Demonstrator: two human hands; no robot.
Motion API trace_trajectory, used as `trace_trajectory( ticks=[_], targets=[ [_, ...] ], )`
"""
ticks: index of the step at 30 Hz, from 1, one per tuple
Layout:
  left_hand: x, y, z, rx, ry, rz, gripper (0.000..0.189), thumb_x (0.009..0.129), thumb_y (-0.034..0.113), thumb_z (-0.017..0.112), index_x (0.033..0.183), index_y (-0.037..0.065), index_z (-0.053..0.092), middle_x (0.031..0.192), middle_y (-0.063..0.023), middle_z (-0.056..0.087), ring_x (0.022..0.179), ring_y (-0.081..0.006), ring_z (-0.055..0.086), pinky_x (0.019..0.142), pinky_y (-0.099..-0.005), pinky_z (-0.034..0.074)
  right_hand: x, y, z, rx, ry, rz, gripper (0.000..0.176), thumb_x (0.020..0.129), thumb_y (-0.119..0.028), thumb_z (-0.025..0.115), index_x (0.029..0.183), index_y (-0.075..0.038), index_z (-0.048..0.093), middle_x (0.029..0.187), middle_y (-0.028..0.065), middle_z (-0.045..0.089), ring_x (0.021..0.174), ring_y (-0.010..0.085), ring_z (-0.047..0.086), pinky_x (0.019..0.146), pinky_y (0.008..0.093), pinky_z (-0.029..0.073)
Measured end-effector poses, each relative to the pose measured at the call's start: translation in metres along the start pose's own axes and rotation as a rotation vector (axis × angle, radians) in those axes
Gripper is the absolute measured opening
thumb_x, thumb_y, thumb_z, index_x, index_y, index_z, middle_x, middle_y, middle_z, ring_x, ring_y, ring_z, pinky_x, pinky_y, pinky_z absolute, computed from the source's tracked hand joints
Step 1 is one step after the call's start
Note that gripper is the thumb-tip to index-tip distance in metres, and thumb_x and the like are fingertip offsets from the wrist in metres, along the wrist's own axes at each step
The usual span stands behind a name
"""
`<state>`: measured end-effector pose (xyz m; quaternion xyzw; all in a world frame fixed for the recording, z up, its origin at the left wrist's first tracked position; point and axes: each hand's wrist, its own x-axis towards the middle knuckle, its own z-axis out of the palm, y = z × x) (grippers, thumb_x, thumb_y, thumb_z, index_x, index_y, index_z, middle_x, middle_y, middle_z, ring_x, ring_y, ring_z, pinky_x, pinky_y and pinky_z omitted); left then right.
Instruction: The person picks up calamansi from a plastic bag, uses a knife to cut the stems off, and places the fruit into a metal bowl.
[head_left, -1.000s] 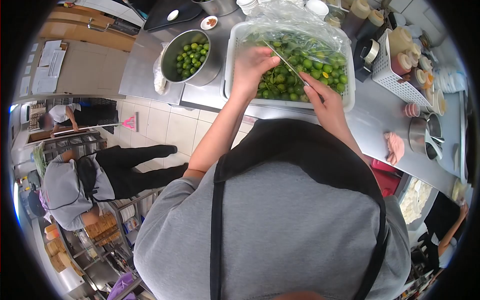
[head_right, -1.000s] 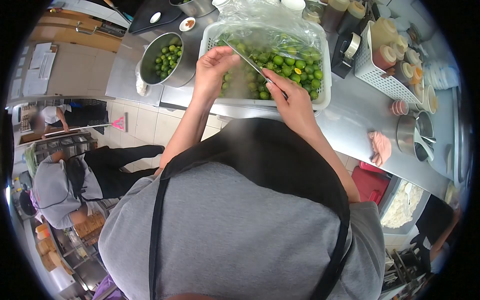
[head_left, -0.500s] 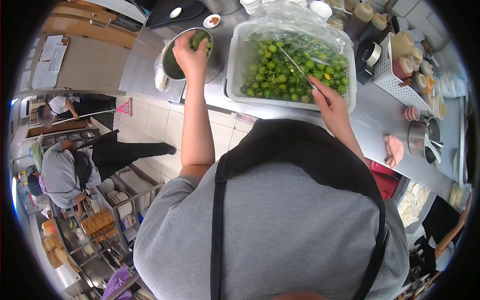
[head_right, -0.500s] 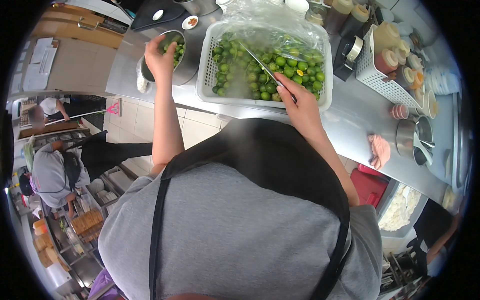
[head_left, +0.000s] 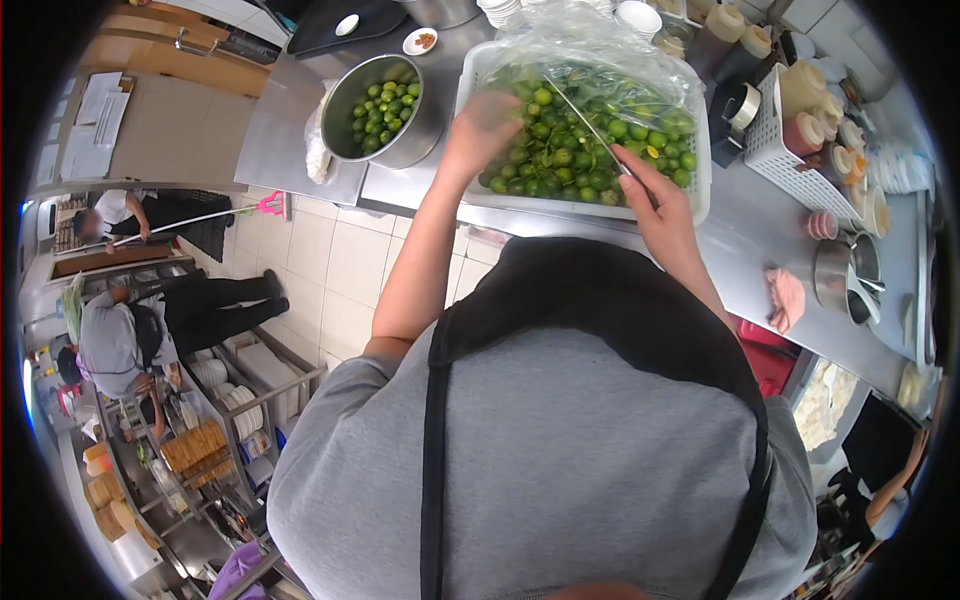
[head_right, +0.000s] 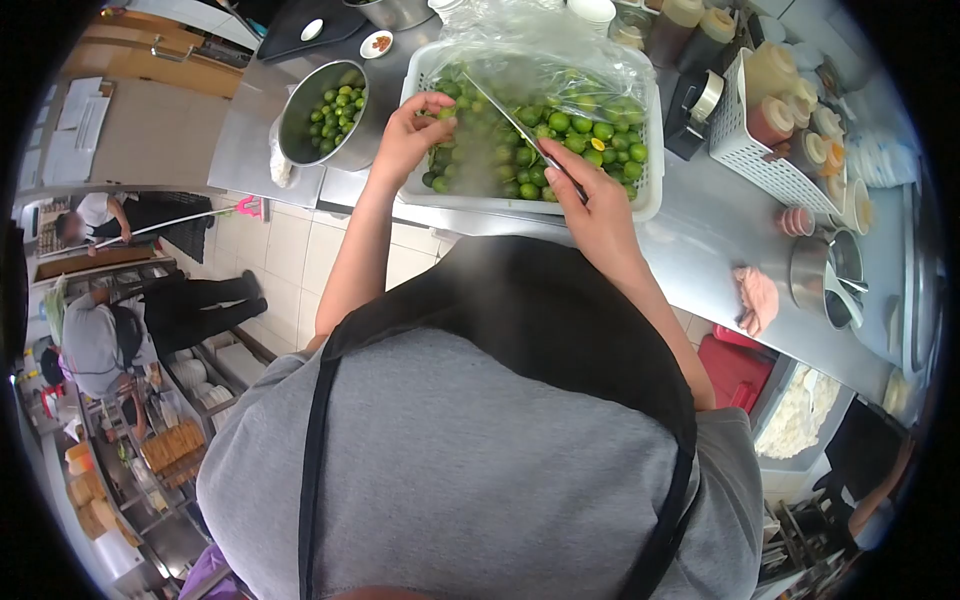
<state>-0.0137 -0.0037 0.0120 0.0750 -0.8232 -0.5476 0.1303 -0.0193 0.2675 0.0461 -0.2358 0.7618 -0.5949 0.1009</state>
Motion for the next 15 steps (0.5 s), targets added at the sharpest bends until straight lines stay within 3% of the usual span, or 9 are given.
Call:
trace_trajectory(
  ticks=[4, 6, 12, 15],
  targets=[
    [-0.012, 0.026, 0.007, -0.358, -0.061, -0.168, 0.020, 0.081, 0.005, 0.063, 0.101, 0.002, 0.061, 0.099, -0.0047, 0.058, 0.081, -0.0130, 0.059, 0.076, -0.0283, 0.049, 0.002, -0.010, 0.005, 0.030, -0.025, -0.026, 0.031, 0.091, -0.015, 0.054, 0.121, -0.007, 0.056, 0.109, 0.0120, 0.063, 0.093, 0.0170, 0.060, 0.081, 0.0260, 0.045],
    [-0.012, 0.029, 0.011, -0.555, 0.013, -0.236, 0.025, 0.083, 0.004, 0.062, 0.107, 0.001, 0.059, 0.100, -0.0065, 0.059, 0.086, -0.0134, 0.059, 0.081, -0.0295, 0.049, 0.002, -0.013, 0.006, 0.022, -0.047, -0.058, 0.031, 0.091, -0.016, 0.053, 0.121, -0.006, 0.055, 0.113, 0.0122, 0.062, 0.097, 0.0170, 0.060, 0.083, 0.0262, 0.045],
    [-0.016, 0.041, 0.025, -0.533, 0.114, -0.083, 0.026, 0.082, -0.001, 0.061, 0.108, 0.000, 0.059, 0.099, -0.0083, 0.063, 0.090, -0.0135, 0.059, 0.083, -0.0295, 0.048, 0.001, -0.006, 0.006, 0.048, -0.095, 0.043, 0.031, 0.092, -0.017, 0.053, 0.122, -0.007, 0.055, 0.112, 0.0119, 0.062, 0.098, 0.0165, 0.060, 0.083, 0.0260, 0.045],
    [-0.018, 0.040, 0.026, -0.551, 0.087, -0.102, 0.026, 0.081, -0.003, 0.062, 0.107, -0.001, 0.059, 0.098, -0.0079, 0.063, 0.089, -0.0134, 0.059, 0.082, -0.0287, 0.048, 0.002, -0.002, 0.006, 0.031, -0.089, 0.085, 0.031, 0.092, -0.018, 0.052, 0.121, -0.007, 0.056, 0.114, 0.0126, 0.062, 0.100, 0.0156, 0.059, 0.084, 0.0253, 0.044]
  ],
)
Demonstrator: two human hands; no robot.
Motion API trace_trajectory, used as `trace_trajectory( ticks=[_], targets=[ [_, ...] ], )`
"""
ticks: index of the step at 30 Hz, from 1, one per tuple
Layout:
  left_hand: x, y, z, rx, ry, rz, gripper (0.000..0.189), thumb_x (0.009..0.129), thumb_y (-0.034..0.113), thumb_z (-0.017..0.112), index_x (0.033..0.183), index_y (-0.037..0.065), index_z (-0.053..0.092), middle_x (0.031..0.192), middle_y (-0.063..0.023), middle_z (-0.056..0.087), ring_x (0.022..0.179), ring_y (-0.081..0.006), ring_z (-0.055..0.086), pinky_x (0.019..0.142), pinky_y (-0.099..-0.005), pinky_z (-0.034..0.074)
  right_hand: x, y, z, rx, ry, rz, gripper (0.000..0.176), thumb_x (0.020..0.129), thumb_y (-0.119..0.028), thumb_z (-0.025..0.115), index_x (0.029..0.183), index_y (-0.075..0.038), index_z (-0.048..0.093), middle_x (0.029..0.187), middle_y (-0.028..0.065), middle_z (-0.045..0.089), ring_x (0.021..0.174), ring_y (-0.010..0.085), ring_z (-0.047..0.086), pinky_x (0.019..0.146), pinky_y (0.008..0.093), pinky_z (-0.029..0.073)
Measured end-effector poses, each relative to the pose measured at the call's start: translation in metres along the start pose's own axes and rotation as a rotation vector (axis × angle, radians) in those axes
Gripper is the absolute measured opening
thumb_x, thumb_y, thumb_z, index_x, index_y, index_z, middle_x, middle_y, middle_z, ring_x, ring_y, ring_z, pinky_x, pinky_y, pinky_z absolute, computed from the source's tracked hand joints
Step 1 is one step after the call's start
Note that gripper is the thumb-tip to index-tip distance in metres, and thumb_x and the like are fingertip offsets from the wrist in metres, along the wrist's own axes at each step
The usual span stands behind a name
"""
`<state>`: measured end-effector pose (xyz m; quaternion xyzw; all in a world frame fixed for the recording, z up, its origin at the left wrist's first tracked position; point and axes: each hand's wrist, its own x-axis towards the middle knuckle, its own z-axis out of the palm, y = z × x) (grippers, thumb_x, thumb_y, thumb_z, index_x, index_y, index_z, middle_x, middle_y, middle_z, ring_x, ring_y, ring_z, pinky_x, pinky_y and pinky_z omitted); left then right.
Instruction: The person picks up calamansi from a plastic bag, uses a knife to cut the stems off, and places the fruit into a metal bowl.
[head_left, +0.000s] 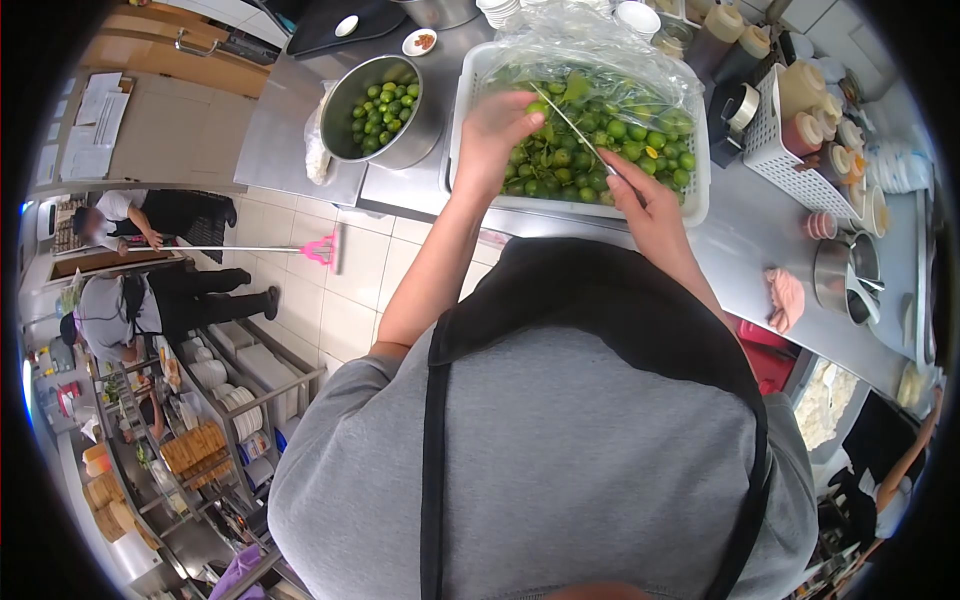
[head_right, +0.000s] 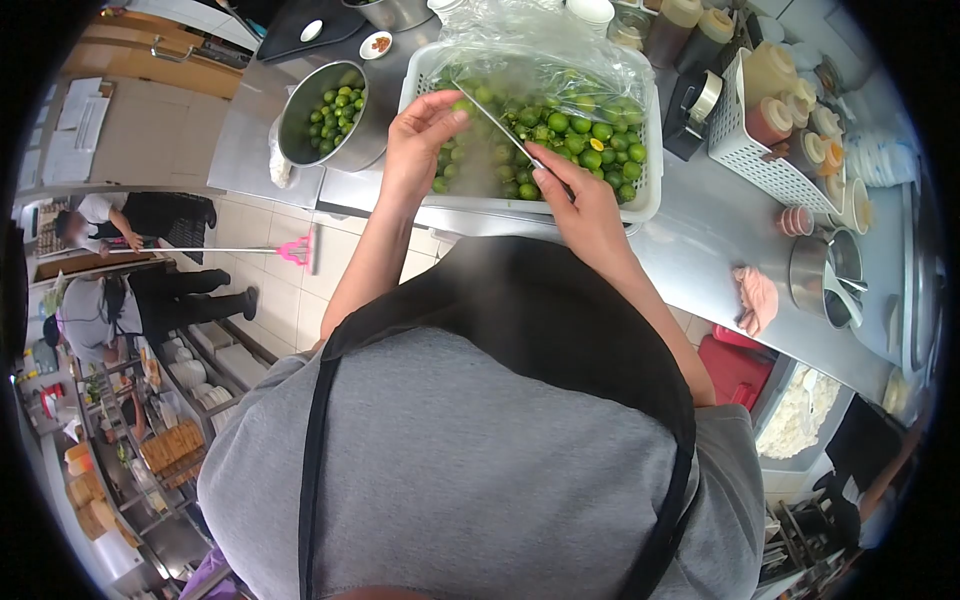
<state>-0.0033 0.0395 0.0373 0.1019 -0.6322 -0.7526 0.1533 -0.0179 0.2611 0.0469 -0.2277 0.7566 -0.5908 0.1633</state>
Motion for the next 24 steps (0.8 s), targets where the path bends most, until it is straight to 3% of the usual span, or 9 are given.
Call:
trace_trajectory(
  ticks=[4, 6, 9, 12, 13, 16, 20, 24],
  targets=[
    [-0.003, 0.008, 0.003, -0.021, -0.030, -0.010, 0.026, 0.080, -0.004, 0.062, 0.106, -0.002, 0.059, 0.098, -0.0082, 0.063, 0.089, -0.0136, 0.060, 0.083, -0.0280, 0.048, 0.002, 0.009, -0.001, 0.025, 0.006, 0.018, 0.031, 0.092, -0.018, 0.052, 0.121, -0.007, 0.056, 0.098, 0.0097, 0.066, 0.085, 0.0128, 0.059, 0.076, 0.0239, 0.045],
    [-0.003, 0.010, 0.005, -0.155, -0.069, -0.010, 0.030, 0.076, 0.001, 0.067, 0.105, -0.003, 0.059, 0.100, -0.0106, 0.062, 0.094, -0.0184, 0.058, 0.083, -0.0293, 0.047, 0.003, 0.012, -0.003, -0.014, -0.004, 0.110, 0.031, 0.092, -0.018, 0.053, 0.122, -0.009, 0.056, 0.079, 0.0038, 0.062, 0.069, 0.0088, 0.052, 0.066, 0.0229, 0.043],
    [-0.005, 0.022, 0.011, -0.124, -0.115, 0.044, 0.029, 0.077, 0.001, 0.067, 0.105, -0.002, 0.059, 0.101, -0.0099, 0.062, 0.096, -0.0180, 0.058, 0.085, -0.0295, 0.046, 0.005, 0.020, -0.010, 0.051, 0.072, 0.135, 0.031, 0.092, -0.018, 0.053, 0.121, -0.010, 0.057, 0.069, -0.0005, 0.052, 0.061, 0.0067, 0.044, 0.060, 0.0229, 0.040],
    [-0.003, 0.025, 0.012, -0.020, -0.075, 0.075, 0.026, 0.080, -0.007, 0.060, 0.105, -0.002, 0.059, 0.104, -0.0116, 0.063, 0.095, -0.0145, 0.059, 0.085, -0.0276, 0.047, 0.003, 0.006, -0.014, 0.014, 0.051, 0.112, 0.031, 0.092, -0.018, 0.054, 0.121, -0.010, 0.057, 0.077, 0.0021, 0.060, 0.067, 0.0073, 0.049, 0.064, 0.0232, 0.042],
    [-0.001, 0.023, 0.014, -0.023, -0.084, 0.074, 0.026, 0.080, -0.007, 0.060, 0.105, -0.002, 0.059, 0.104, -0.0116, 0.063, 0.095, -0.0145, 0.059, 0.085, -0.0276, 0.047, 0.003, 0.004, -0.010, 0.026, 0.107, -0.031, 0.031, 0.091, -0.016, 0.054, 0.122, -0.010, 0.057, 0.089, 0.0059, 0.065, 0.075, 0.0096, 0.054, 0.072, 0.0237, 0.044],
    [0.004, 0.017, 0.011, -0.062, 0.033, 0.120, 0.025, 0.078, -0.007, 0.062, 0.103, -0.002, 0.059, 0.096, -0.0086, 0.063, 0.091, -0.0134, 0.059, 0.083, -0.0264, 0.048, -0.002, -0.004, -0.006, 0.000, 0.067, -0.074, 0.031, 0.091, -0.014, 0.054, 0.122, -0.010, 0.057, 0.101, 0.0097, 0.066, 0.085, 0.0129, 0.059, 0.079, 0.0244, 0.044],
    [0.008, 0.017, 0.006, -0.028, 0.084, 0.116, 0.023, 0.078, -0.006, 0.064, 0.100, -0.002, 0.060, 0.092, -0.0072, 0.062, 0.086, -0.0134, 0.060, 0.081, -0.0259, 0.049, -0.004, -0.005, -0.001, -0.065, 0.063, -0.220, 0.031, 0.091, -0.015, 0.054, 0.122, -0.010, 0.057, 0.105, 0.0125, 0.065, 0.087, 0.0194, 0.061, 0.078, 0.0278, 0.046],
    [0.007, 0.016, 0.006, -0.009, 0.094, 0.108, 0.021, 0.078, -0.005, 0.065, 0.098, -0.002, 0.060, 0.090, -0.0072, 0.063, 0.081, -0.0132, 0.061, 0.080, -0.0258, 0.049, -0.004, -0.006, -0.002, -0.089, 0.055, -0.183, 0.031, 0.091, -0.015, 0.054, 0.122, -0.011, 0.057, 0.104, 0.0134, 0.065, 0.084, 0.0210, 0.061, 0.076, 0.0291, 0.047]
  ],
)
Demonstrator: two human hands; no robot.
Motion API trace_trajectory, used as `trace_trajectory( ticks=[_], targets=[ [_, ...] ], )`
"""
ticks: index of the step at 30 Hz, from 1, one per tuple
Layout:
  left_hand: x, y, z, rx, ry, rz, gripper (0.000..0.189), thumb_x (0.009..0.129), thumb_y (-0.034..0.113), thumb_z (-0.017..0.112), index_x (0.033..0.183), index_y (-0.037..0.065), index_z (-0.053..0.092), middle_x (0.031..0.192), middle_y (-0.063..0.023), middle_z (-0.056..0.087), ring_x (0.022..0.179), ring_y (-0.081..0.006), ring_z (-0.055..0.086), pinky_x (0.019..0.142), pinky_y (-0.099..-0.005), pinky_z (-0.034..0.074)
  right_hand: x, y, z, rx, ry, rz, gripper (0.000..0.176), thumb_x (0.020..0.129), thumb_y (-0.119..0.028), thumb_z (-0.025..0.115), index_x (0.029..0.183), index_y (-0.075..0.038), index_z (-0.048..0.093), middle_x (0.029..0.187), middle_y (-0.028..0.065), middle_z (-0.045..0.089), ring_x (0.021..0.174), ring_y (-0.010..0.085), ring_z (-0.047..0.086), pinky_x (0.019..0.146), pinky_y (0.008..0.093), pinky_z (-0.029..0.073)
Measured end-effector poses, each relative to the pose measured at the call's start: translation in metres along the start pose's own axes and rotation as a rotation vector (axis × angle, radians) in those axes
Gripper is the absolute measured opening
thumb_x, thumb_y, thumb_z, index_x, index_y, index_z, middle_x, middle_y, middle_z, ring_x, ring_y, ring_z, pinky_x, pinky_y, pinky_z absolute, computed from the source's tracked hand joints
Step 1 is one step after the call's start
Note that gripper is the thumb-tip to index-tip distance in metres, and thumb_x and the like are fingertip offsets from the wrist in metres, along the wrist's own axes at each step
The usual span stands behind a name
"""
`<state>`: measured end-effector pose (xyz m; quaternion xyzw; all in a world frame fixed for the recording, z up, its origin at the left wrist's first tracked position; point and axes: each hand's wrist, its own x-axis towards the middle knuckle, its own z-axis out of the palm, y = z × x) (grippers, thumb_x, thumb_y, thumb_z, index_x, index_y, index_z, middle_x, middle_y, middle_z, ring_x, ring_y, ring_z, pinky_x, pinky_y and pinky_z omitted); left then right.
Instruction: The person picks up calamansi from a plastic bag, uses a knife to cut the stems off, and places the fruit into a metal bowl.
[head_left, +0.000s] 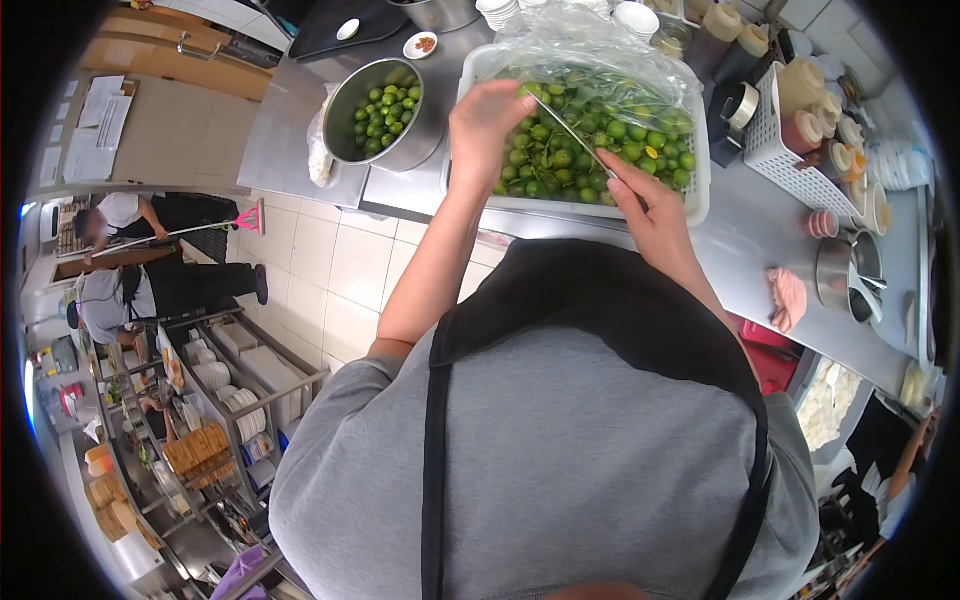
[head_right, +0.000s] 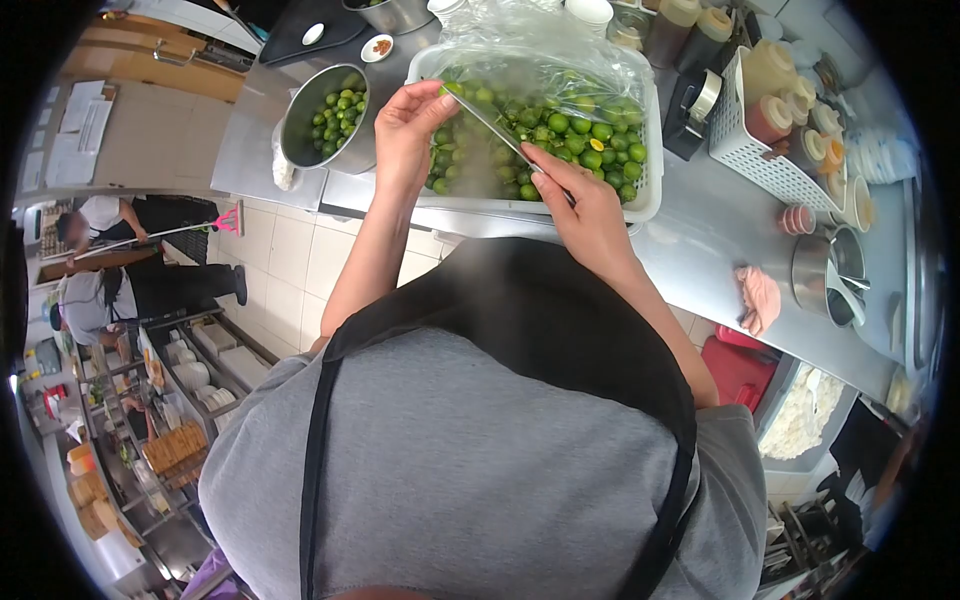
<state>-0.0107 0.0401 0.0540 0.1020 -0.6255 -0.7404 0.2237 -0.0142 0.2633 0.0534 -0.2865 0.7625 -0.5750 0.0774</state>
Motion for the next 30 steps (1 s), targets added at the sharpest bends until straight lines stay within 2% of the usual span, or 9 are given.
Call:
trace_trajectory(
  ticks=[5, 13, 18, 20, 21, 22, 24, 28, 30],
  targets=[
    [-0.005, -0.003, 0.000, 0.160, -0.077, -0.015, 0.021, 0.078, -0.003, 0.067, 0.097, 0.000, 0.061, 0.088, -0.0064, 0.064, 0.082, -0.0127, 0.061, 0.081, -0.0262, 0.049, 0.005, -0.001, 0.001, -0.044, 0.012, 0.017, 0.031, 0.091, -0.017, 0.054, 0.121, -0.013, 0.058, 0.100, 0.0137, 0.065, 0.079, 0.0220, 0.060, 0.073, 0.0298, 0.046],
    [0.001, 0.004, -0.006, -0.432, -0.080, -0.278, 0.015, 0.085, 0.005, 0.058, 0.098, -0.002, 0.058, 0.096, -0.0102, 0.063, 0.088, -0.0210, 0.062, 0.086, -0.0313, 0.050, 0.005, 0.002, 0.000, -0.073, 0.015, -0.002, 0.030, 0.091, -0.018, 0.054, 0.120, -0.013, 0.058, 0.096, 0.0138, 0.065, 0.078, 0.0218, 0.059, 0.072, 0.0293, 0.046],
    [0.019, -0.001, -0.025, -0.491, -0.035, -0.311, 0.017, 0.087, 0.008, 0.054, 0.100, -0.003, 0.057, 0.095, -0.0092, 0.062, 0.089, -0.0214, 0.061, 0.084, -0.0324, 0.051, 0.002, 0.019, -0.005, -0.038, 0.016, 0.078, 0.030, 0.090, -0.019, 0.054, 0.120, -0.012, 0.058, 0.095, 0.0136, 0.065, 0.078, 0.0203, 0.059, 0.071, 0.0286, 0.045],
    [0.029, -0.027, -0.038, -0.098, -0.114, -0.262, 0.018, 0.086, 0.011, 0.058, 0.098, -0.002, 0.059, 0.097, -0.0068, 0.061, 0.085, -0.0207, 0.061, 0.077, -0.0309, 0.052, 0.001, 0.022, -0.007, -0.067, 0.066, 0.050, 0.030, 0.090, -0.019, 0.055, 0.119, -0.012, 0.058, 0.095, 0.0131, 0.065, 0.078, 0.0200, 0.059, 0.071, 0.0279, 0.045],
    [0.033, -0.024, -0.031, 0.419, -0.120, -0.351, 0.019, 0.080, 0.015, 0.065, 0.091, -0.001, 0.063, 0.093, -0.0085, 0.062, 0.079, -0.0225, 0.060, 0.072, -0.0317, 0.050, 0.002, 0.022, -0.008, -0.068, 0.067, 0.049, 0.030, 0.090, -0.019, 0.055, 0.119, -0.012, 0.058, 0.095, 0.0131, 0.065, 0.078, 0.0200, 0.059, 0.071, 0.0279, 0.045],
    [0.030, -0.031, -0.029, 0.418, -0.121, -0.351, 0.019, 0.080, 0.015, 0.065, 0.091, -0.001, 0.063, 0.093, -0.0085, 0.062, 0.079, -0.0225, 0.060, 0.072, -0.0317, 0.050, 0.002, 0.023, -0.008, -0.055, 0.075, 0.039, 0.030, 0.090, -0.018, 0.055, 0.120, -0.012, 0.058, 0.095, 0.0128, 0.065, 0.078, 0.0196, 0.059, 0.071, 0.0275, 0.045],
    [0.021, -0.054, -0.029, 1.079, -0.250, 0.130, 0.021, 0.074, 0.017, 0.069, 0.086, 0.000, 0.066, 0.087, -0.0124, 0.062, 0.076, -0.0249, 0.061, 0.071, -0.0333, 0.049, 0.003, 0.023, -0.008, -0.042, 0.085, 0.026, 0.030, 0.090, -0.018, 0.055, 0.120, -0.012, 0.058, 0.095, 0.0126, 0.065, 0.077, 0.0193, 0.058, 0.071, 0.0272, 0.045],
    [0.012, -0.067, -0.013, 1.242, -0.186, 0.250, 0.022, 0.069, 0.018, 0.071, 0.085, 0.003, 0.068, 0.082, -0.0161, 0.061, 0.073, -0.0276, 0.060, 0.072, -0.0336, 0.048, 0.004, 0.016, -0.003, -0.034, 0.060, 0.032, 0.031, 0.090, -0.017, 0.055, 0.120, -0.011, 0.057, 0.097, 0.0123, 0.065, 0.078, 0.0184, 0.058, 0.072, 0.0270, 0.045],
    [0.015, -0.059, -0.016, 1.065, -0.174, 0.120, 0.027, 0.072, 0.016, 0.070, 0.093, 0.000, 0.066, 0.087, -0.0120, 0.063, 0.077, -0.0247, 0.062, 0.072, -0.0330, 0.049, 0.003, 0.013, -0.004, -0.024, 0.044, 0.049, 0.031, 0.090, -0.017, 0.055, 0.120, -0.011, 0.057, 0.097, 0.0120, 0.065, 0.078, 0.0177, 0.058, 0.072, 0.0269, 0.044]
  ],
)
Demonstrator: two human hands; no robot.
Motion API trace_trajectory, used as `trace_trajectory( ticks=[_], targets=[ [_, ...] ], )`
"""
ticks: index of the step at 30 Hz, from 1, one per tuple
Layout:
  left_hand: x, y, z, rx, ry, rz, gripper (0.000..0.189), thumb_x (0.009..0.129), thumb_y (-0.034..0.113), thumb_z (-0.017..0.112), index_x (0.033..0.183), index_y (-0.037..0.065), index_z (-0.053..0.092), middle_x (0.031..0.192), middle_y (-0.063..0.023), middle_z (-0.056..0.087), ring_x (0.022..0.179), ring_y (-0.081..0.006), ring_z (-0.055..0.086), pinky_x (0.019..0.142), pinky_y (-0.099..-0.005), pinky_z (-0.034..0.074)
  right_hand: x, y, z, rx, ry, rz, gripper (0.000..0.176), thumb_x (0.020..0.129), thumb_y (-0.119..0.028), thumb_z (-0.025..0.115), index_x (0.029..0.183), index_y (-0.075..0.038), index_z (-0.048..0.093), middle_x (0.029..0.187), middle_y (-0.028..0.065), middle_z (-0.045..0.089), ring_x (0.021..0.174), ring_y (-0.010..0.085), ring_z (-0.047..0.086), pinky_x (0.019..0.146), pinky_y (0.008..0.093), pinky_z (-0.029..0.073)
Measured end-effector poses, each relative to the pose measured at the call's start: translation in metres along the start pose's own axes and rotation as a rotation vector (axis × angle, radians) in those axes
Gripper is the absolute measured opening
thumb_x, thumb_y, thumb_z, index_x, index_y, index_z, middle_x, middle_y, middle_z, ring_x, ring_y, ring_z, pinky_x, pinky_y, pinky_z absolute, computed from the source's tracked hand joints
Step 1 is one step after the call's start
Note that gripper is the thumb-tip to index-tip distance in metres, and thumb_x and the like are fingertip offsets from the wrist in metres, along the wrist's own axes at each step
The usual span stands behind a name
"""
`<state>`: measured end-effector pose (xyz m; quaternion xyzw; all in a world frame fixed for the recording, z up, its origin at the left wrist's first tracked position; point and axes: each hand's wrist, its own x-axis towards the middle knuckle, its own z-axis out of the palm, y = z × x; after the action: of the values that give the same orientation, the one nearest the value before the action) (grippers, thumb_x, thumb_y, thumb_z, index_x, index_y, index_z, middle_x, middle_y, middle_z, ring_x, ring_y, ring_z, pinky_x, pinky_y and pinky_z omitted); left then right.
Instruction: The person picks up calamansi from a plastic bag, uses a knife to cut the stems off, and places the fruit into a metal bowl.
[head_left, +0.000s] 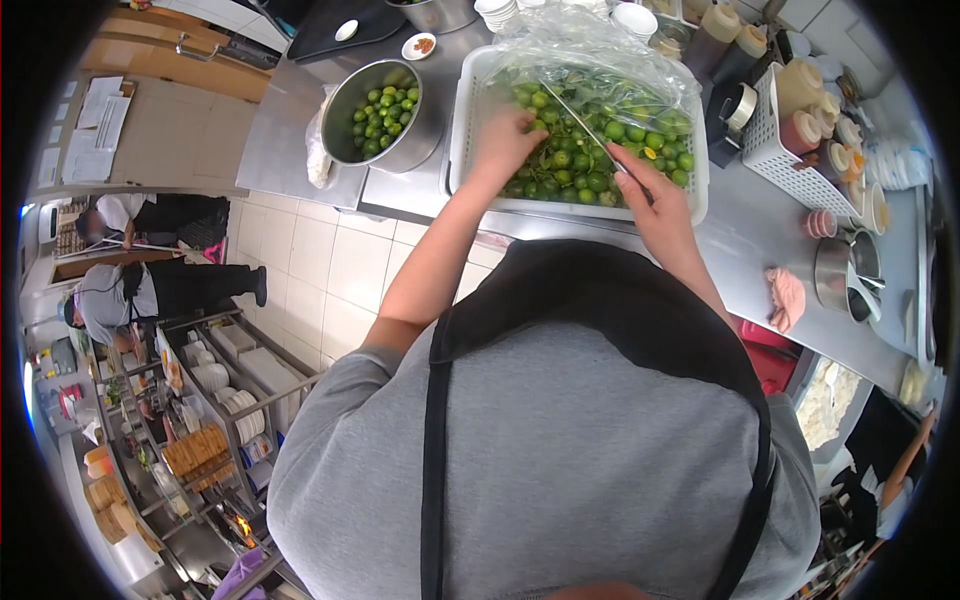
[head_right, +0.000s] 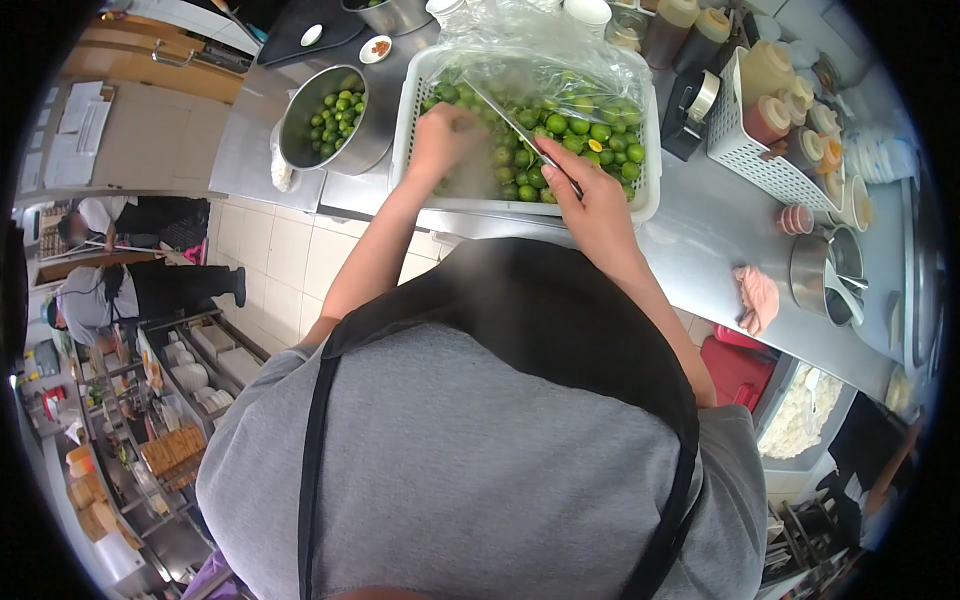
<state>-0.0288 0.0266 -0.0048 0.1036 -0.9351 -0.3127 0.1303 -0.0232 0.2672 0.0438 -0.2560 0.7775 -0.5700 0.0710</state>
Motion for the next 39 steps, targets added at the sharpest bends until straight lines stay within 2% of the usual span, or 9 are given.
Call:
trace_trajectory(
  ticks=[1, 3, 7, 15, 20, 27, 32, 35, 39],
  targets=[
    [0.002, 0.001, -0.008, -0.001, -0.001, 0.006, 0.027, 0.072, 0.016, 0.070, 0.093, 0.000, 0.066, 0.087, -0.0120, 0.063, 0.077, -0.0247, 0.062, 0.072, -0.0330, 0.049, 0.001, -0.001, -0.001, 0.018, 0.003, 0.012, 0.031, 0.090, -0.016, 0.055, 0.121, -0.010, 0.057, 0.099, 0.0118, 0.065, 0.080, 0.0170, 0.059, 0.074, 0.0265, 0.044],
    [0.000, 0.003, -0.028, -0.937, -0.128, -0.358, 0.028, 0.080, 0.010, 0.064, 0.102, -0.005, 0.060, 0.091, -0.0086, 0.062, 0.084, -0.0215, 0.062, 0.078, -0.0331, 0.051, 0.000, -0.001, -0.003, 0.039, 0.002, 0.029, 0.031, 0.090, -0.016, 0.055, 0.121, -0.010, 0.057, 0.100, 0.0117, 0.065, 0.082, 0.0164, 0.059, 0.075, 0.0262, 0.044],
    [-0.011, 0.010, -0.050, -1.461, -0.136, -0.380, 0.026, 0.085, 0.000, 0.053, 0.110, -0.008, 0.055, 0.102, -0.0084, 0.056, 0.096, -0.0181, 0.058, 0.094, -0.0346, 0.048, 0.001, -0.004, 0.000, 0.105, -0.030, 0.083, 0.032, 0.091, -0.016, 0.054, 0.122, -0.008, 0.056, 0.108, 0.0114, 0.064, 0.092, 0.0163, 0.060, 0.082, 0.0252, 0.043],
    [-0.020, 0.036, -0.049, -1.247, -0.023, -0.264, 0.026, 0.084, 0.001, 0.060, 0.109, -0.001, 0.058, 0.105, -0.0058, 0.055, 0.096, -0.0152, 0.057, 0.090, -0.0345, 0.049, -0.001, -0.009, 0.005, 0.108, -0.104, 0.048, 0.031, 0.092, -0.016, 0.052, 0.122, -0.007, 0.055, 0.115, 0.0127, 0.061, 0.099, 0.0162, 0.058, 0.086, 0.0258, 0.042],
    [-0.020, 0.035, -0.043, -1.213, -0.018, -0.220, 0.023, 0.084, 0.002, 0.061, 0.106, -0.001, 0.060, 0.103, -0.0069, 0.058, 0.095, -0.0153, 0.057, 0.087, -0.0346, 0.049, -0.001, -0.001, 0.005, 0.197, -0.132, 0.225, 0.032, 0.092, -0.017, 0.053, 0.123, -0.009, 0.056, 0.087, 0.0023, 0.062, 0.069, 0.0088, 0.050, 0.067, 0.0223, 0.043],
    [-0.021, 0.034, -0.042, -1.310, -0.047, -0.203, 0.023, 0.083, 0.003, 0.061, 0.105, -0.002, 0.060, 0.099, -0.0077, 0.061, 0.092, -0.0156, 0.058, 0.088, -0.0367, 0.048, 0.002, 0.004, 0.008, 0.231, -0.100, 0.213, 0.032, 0.092, -0.019, 0.053, 0.123, -0.010, 0.057, 0.076, -0.0018, 0.055, 0.062, 0.0056, 0.040, 0.058, 0.0212, 0.039],
    [-0.022, 0.032, -0.042, -1.338, -0.051, -0.204, 0.022, 0.083, 0.002, 0.060, 0.105, -0.001, 0.060, 0.101, -0.0084, 0.061, 0.093, -0.0154, 0.058, 0.088, -0.0366, 0.048, 0.004, -0.001, 0.007, 0.172, -0.115, 0.191, 0.032, 0.092, -0.018, 0.053, 0.122, -0.009, 0.056, 0.101, 0.0075, 0.065, 0.082, 0.0119, 0.057, 0.077, 0.0235, 0.044],
    [-0.022, 0.032, -0.041, -1.337, -0.035, -0.199, 0.022, 0.084, 0.002, 0.060, 0.105, -0.001, 0.060, 0.102, -0.0082, 0.061, 0.095, -0.0154, 0.058, 0.087, -0.0364, 0.049, 0.002, -0.005, 0.005, 0.115, -0.104, 0.173, 0.032, 0.092, -0.018, 0.052, 0.122, -0.008, 0.056, 0.114, 0.0123, 0.062, 0.095, 0.0168, 0.059, 0.085, 0.0249, 0.043],
    [-0.023, 0.037, -0.040, -1.319, 0.012, -0.218, 0.021, 0.083, 0.000, 0.060, 0.105, -0.001, 0.060, 0.102, -0.0071, 0.060, 0.095, -0.0151, 0.058, 0.087, -0.0363, 0.049, -0.002, -0.008, 0.004, 0.089, -0.086, 0.075, 0.031, 0.092, -0.019, 0.053, 0.122, -0.009, 0.056, 0.110, 0.0121, 0.063, 0.091, 0.0169, 0.060, 0.081, 0.0249, 0.044]
  ],
)
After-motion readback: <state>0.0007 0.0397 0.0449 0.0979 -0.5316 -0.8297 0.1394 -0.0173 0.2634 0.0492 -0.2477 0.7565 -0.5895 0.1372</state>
